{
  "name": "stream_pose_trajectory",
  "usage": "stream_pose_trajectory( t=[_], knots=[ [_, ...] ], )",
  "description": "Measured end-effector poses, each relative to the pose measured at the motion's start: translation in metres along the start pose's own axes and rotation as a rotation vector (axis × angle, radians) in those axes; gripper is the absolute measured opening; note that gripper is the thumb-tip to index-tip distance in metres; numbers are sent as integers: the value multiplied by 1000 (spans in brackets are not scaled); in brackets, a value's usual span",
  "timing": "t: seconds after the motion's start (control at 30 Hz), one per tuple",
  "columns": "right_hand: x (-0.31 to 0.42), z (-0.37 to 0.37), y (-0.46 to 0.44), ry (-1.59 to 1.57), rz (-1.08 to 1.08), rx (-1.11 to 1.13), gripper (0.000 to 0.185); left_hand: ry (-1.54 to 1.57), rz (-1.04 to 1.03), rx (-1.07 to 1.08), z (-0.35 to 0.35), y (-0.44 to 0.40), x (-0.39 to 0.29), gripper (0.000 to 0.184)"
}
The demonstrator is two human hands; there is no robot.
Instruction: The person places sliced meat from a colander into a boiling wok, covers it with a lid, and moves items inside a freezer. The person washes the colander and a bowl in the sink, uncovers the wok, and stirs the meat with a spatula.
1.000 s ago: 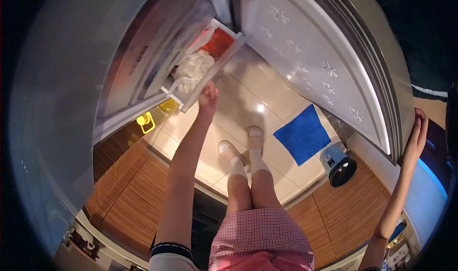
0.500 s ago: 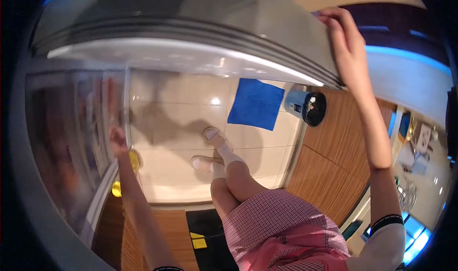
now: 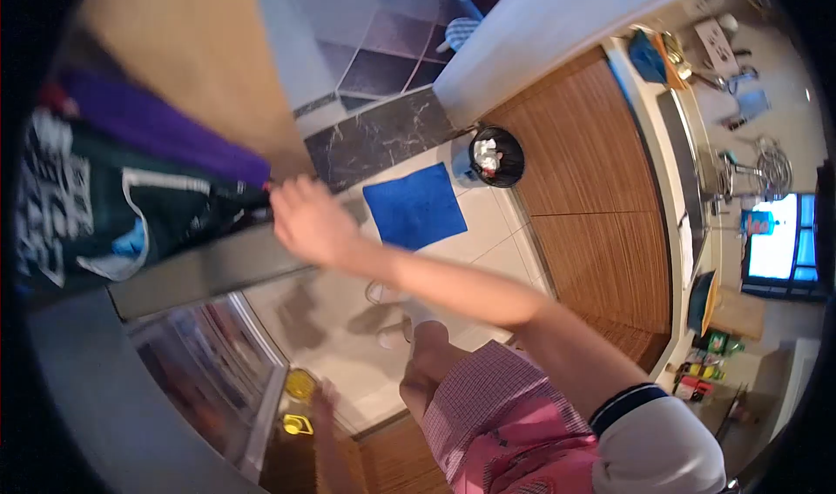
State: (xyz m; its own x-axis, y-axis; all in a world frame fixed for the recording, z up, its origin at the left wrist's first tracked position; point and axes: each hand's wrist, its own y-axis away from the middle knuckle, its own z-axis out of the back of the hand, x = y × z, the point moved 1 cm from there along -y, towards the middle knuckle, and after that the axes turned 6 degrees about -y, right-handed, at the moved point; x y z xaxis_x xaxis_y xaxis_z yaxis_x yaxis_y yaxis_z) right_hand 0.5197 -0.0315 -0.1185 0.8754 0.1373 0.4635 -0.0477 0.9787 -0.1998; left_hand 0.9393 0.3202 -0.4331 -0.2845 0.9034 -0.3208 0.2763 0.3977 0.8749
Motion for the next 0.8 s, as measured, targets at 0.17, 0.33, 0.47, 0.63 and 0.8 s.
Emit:
stream_pose_trajectory(
  t=[0.17,0.33,0.47,0.63,0.8],
  knots=[
    [28,6,36,-31,-41,-228,22,73,289,-160,-136,134,9,19],
    [35,25,54,-194,-110,-147,27,-124,291,-163,-135,138,-21,22],
    [27,34,53,-165,-67,-205,29,-227,320,-219,-137,138,-49,30],
    [13,19,29,-113,99,-285,20,-500,58,-282,-239,129,-89,32],
    [-2,41,-20,-180,356,37,8,-431,-64,-14,-246,110,-86,36]
  ],
)
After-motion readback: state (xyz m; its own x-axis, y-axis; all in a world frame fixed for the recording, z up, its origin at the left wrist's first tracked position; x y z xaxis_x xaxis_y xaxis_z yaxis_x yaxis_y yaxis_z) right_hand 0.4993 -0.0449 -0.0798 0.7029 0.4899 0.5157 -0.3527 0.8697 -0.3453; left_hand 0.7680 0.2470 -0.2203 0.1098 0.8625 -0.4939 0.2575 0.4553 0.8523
